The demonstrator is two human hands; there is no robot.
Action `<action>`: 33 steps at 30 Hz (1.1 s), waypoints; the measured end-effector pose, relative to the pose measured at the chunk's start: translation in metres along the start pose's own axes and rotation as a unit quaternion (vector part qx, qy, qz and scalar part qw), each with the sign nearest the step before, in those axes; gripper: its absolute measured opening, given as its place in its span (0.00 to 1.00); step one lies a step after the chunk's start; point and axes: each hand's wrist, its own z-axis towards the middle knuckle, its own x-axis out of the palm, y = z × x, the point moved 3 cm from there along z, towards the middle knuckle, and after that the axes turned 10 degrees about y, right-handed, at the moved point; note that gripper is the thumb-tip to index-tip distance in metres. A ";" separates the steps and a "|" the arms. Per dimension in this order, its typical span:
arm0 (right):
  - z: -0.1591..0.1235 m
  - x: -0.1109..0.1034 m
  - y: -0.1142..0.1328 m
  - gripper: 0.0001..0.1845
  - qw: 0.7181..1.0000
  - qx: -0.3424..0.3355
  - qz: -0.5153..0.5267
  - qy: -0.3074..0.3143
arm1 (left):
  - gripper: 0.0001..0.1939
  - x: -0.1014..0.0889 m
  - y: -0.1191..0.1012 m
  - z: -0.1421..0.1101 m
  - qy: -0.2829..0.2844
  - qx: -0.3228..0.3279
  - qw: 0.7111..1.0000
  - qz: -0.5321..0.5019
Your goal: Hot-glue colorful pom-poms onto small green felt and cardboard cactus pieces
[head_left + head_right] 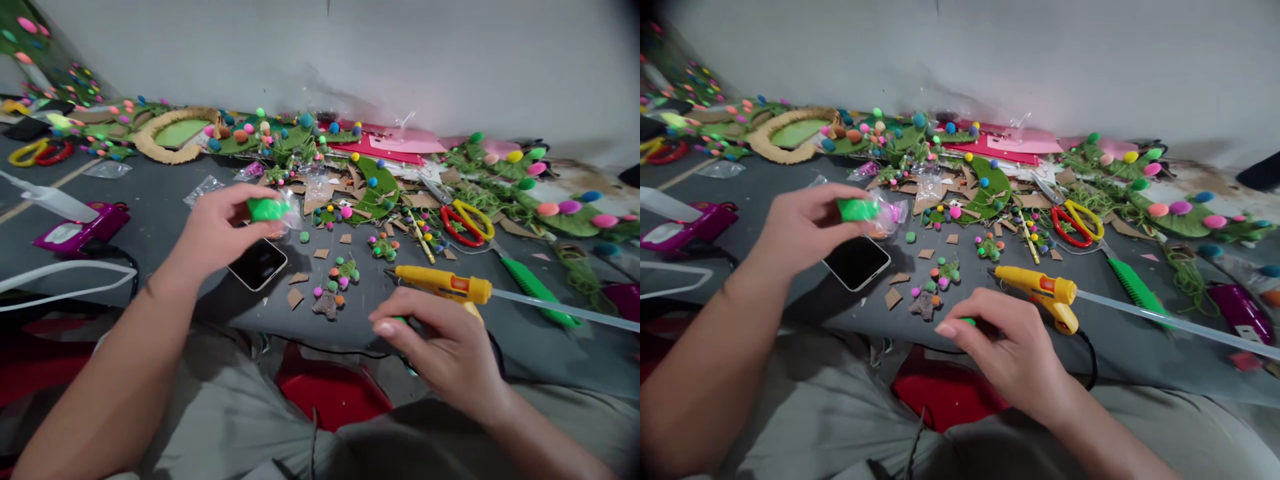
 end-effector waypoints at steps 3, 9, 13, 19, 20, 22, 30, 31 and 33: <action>0.000 0.008 -0.005 0.08 0.998 0.014 0.028 0.057 | 0.23 -0.023 0.020 0.013 -0.047 -0.025 0.992 0.115; -0.005 0.018 -0.022 0.13 0.981 0.120 0.085 0.127 | 0.27 -0.035 0.057 0.029 -0.015 -0.076 0.970 0.230; -0.002 0.016 -0.026 0.10 0.981 0.153 0.047 0.111 | 0.25 -0.033 0.068 0.035 -0.001 -0.061 0.972 0.228; -0.001 0.014 -0.030 0.11 0.985 0.133 0.087 0.071 | 0.19 -0.024 0.060 0.032 -0.058 -0.013 0.981 0.184; -0.001 0.015 -0.030 0.12 0.984 0.129 0.094 0.077 | 0.17 -0.019 0.052 0.028 -0.066 0.001 0.983 0.171; 0.000 0.013 -0.027 0.10 0.990 0.100 0.063 0.077 | 0.12 -0.006 0.031 0.018 -0.071 0.034 0.987 0.142; 0.004 0.009 -0.024 0.13 0.999 0.043 -0.019 0.018 | 0.08 0.063 -0.045 -0.027 0.183 0.047 0.973 -0.132; 0.003 0.009 -0.025 0.12 0.998 0.055 -0.015 0.022 | 0.08 0.067 -0.047 -0.030 0.206 0.038 0.966 -0.153; 0.002 0.008 -0.026 0.06 0.998 0.059 -0.015 0.024 | 0.09 0.073 -0.049 -0.033 0.231 0.028 0.955 -0.185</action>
